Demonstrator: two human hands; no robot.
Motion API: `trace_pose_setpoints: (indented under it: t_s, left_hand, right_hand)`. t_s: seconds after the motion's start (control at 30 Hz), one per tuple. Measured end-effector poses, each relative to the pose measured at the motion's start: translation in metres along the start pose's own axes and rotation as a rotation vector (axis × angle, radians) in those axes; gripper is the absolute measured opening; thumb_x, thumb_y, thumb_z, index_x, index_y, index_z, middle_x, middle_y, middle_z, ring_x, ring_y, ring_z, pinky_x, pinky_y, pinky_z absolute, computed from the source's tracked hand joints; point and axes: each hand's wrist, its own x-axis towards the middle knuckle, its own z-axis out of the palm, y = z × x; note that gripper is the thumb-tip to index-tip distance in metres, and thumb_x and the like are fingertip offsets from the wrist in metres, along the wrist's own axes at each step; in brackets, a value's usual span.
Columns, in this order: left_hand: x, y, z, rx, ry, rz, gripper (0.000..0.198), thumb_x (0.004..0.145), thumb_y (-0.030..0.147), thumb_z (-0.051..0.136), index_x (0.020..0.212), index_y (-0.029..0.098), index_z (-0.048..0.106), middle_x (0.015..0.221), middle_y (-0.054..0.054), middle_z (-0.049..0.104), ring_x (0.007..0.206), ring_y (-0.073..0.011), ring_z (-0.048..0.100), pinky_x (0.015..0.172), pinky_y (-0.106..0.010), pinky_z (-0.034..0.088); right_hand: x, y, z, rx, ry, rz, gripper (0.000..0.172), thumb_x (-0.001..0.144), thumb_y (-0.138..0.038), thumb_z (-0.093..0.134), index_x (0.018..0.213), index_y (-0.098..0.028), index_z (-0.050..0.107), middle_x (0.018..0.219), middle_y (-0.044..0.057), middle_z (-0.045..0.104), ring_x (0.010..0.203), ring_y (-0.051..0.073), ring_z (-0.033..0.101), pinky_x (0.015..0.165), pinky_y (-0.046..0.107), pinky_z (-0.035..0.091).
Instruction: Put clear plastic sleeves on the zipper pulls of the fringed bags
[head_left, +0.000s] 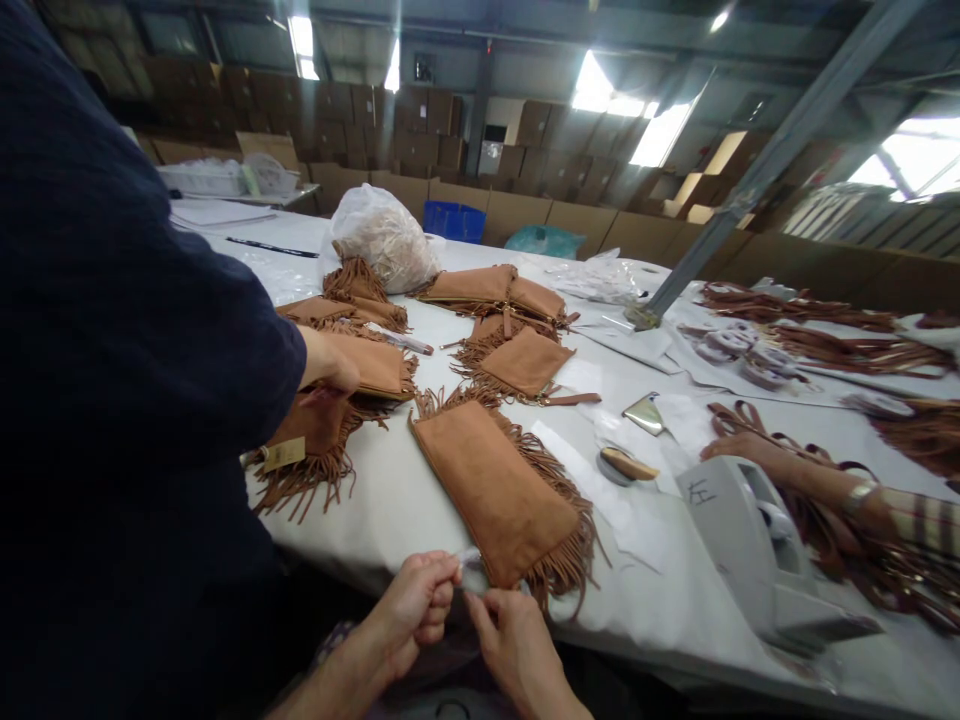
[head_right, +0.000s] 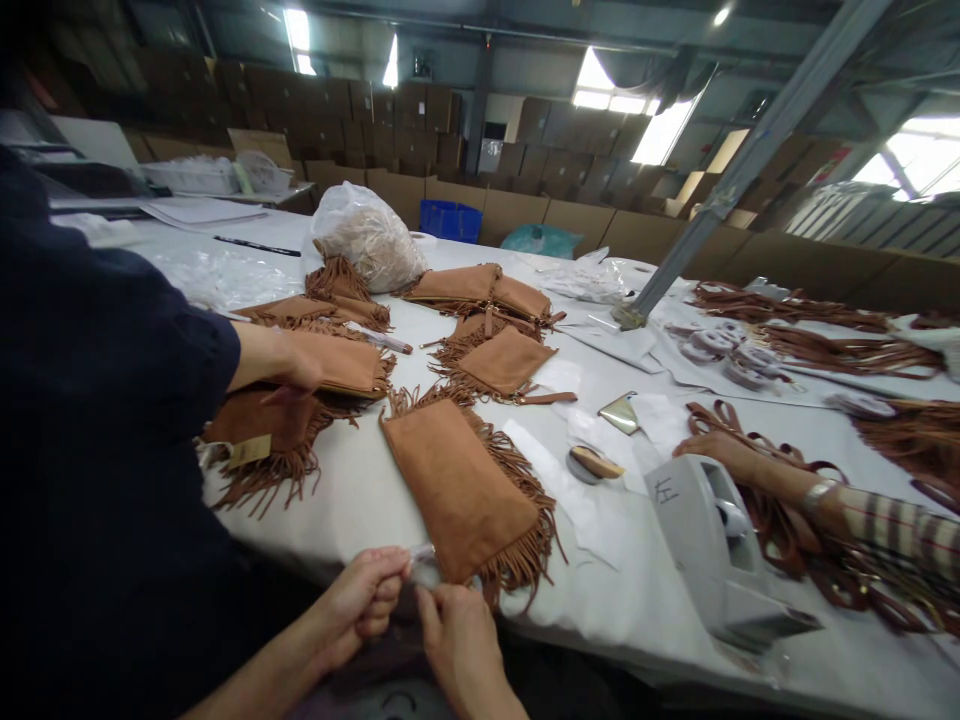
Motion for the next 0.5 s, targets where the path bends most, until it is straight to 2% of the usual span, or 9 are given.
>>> trace_pose_setpoints:
  t_s: [0.07,0.17,0.23,0.3,0.4,0.5]
  left_hand:
    - [-0.001,0.001,-0.001,0.073,0.027,0.03,0.032,0.069,0.049,0.058,0.07,0.02,0.045,0.039,0.015,0.025,0.031,-0.0015,0.01,0.034,-0.018,0.001]
    - [-0.003,0.002,0.001,0.18,0.067,0.073,0.035,0.068,0.053,0.057,0.068,0.02,0.045,0.038,0.015,0.025,0.029,-0.0015,0.011,0.033,-0.018,0.003]
    - [-0.005,0.005,0.003,0.241,0.087,0.096,0.037,0.068,0.054,0.058,0.065,0.02,0.044,0.037,0.014,0.026,0.029,-0.0013,0.012,0.031,-0.017,0.005]
    - [-0.007,0.007,0.005,0.263,0.102,0.109,0.036,0.069,0.051,0.06,0.062,0.019,0.044,0.037,0.013,0.028,0.029,-0.0011,0.014,0.031,-0.016,0.006]
    - [-0.009,0.011,0.007,0.062,0.117,0.008,0.027,0.076,0.037,0.06,0.063,0.017,0.048,0.037,0.012,0.03,0.028,-0.0004,0.015,0.031,-0.014,0.004]
    - [-0.011,0.013,0.011,-0.178,0.127,-0.135,0.019,0.082,0.025,0.052,0.066,0.016,0.048,0.039,0.012,0.03,0.028,0.0001,0.013,0.033,-0.013,0.001]
  right_hand:
    - [-0.003,0.005,-0.01,-0.037,0.07,-0.058,0.045,0.092,-0.04,0.041,0.057,-0.019,0.06,0.049,0.002,0.059,0.044,0.013,0.053,0.046,0.024,0.029]
    - [0.001,0.006,-0.024,-0.074,0.208,-0.24,0.032,0.094,-0.033,0.039,0.082,-0.019,0.065,0.064,0.003,0.064,0.057,0.013,0.059,0.054,0.022,0.037]
    - [0.011,0.002,-0.028,-0.164,0.248,-0.385,0.026,0.094,-0.03,0.04,0.097,-0.02,0.064,0.069,0.003,0.062,0.062,0.014,0.058,0.058,0.023,0.038]
    - [0.022,-0.003,-0.027,-0.269,0.271,-0.504,0.023,0.094,-0.026,0.041,0.102,-0.019,0.062,0.069,0.003,0.058,0.062,0.015,0.054,0.057,0.025,0.036]
    - [0.033,-0.009,-0.02,-0.357,0.289,-0.638,0.02,0.092,-0.017,0.041,0.096,-0.019,0.061,0.069,0.002,0.054,0.059,0.014,0.048,0.056,0.027,0.032]
    - [0.037,-0.011,-0.013,-0.37,0.298,-0.691,0.02,0.092,-0.014,0.039,0.086,-0.018,0.058,0.068,0.001,0.051,0.06,0.014,0.044,0.057,0.028,0.03]
